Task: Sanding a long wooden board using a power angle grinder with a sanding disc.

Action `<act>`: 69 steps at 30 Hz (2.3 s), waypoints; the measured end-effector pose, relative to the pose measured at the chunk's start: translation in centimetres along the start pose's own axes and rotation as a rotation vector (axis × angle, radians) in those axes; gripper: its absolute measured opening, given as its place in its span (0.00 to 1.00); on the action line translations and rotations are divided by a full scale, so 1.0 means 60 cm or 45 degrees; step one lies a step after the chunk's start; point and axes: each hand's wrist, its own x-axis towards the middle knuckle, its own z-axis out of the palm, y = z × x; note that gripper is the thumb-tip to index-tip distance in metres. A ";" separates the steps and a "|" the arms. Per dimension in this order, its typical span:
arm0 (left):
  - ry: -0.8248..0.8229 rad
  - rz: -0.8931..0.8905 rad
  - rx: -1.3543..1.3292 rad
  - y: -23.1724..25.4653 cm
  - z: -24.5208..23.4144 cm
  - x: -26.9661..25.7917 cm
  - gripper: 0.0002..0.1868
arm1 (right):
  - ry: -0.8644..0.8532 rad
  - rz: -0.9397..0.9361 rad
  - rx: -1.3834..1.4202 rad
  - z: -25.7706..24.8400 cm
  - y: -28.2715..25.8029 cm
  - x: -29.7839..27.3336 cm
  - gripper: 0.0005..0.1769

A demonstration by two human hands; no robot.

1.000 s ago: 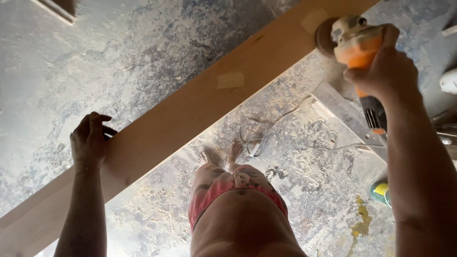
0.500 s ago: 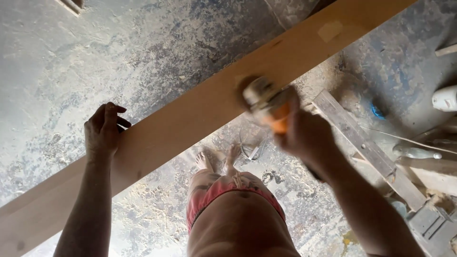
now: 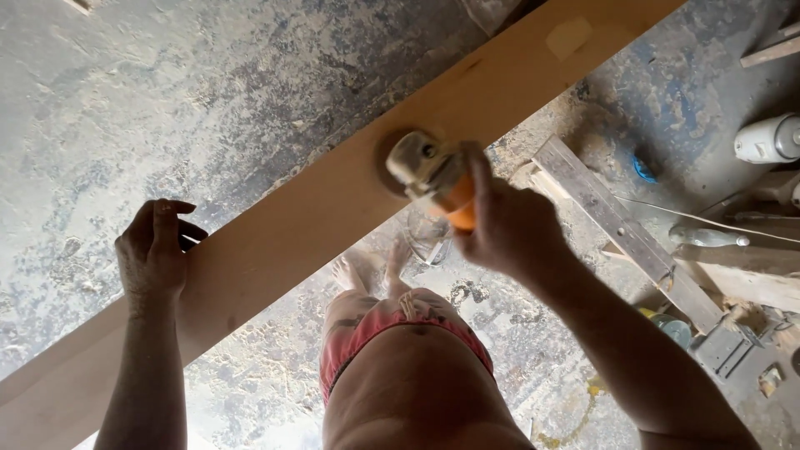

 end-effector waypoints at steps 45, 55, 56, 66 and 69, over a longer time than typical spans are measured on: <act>-0.064 0.076 0.009 0.007 0.000 0.022 0.26 | 0.037 0.331 -0.148 -0.010 -0.002 -0.023 0.54; -0.058 0.056 0.003 0.009 0.004 0.012 0.29 | 0.223 0.431 0.018 -0.019 0.014 -0.005 0.51; -0.058 0.064 0.017 0.010 0.002 0.013 0.30 | 0.156 0.435 -0.013 -0.015 0.001 -0.011 0.52; -0.056 0.080 0.001 -0.012 0.011 0.010 0.26 | 0.120 0.402 -0.131 -0.019 -0.006 -0.014 0.50; -0.076 0.048 -0.026 0.006 0.008 0.007 0.29 | 0.189 0.461 -0.121 -0.016 0.032 0.000 0.51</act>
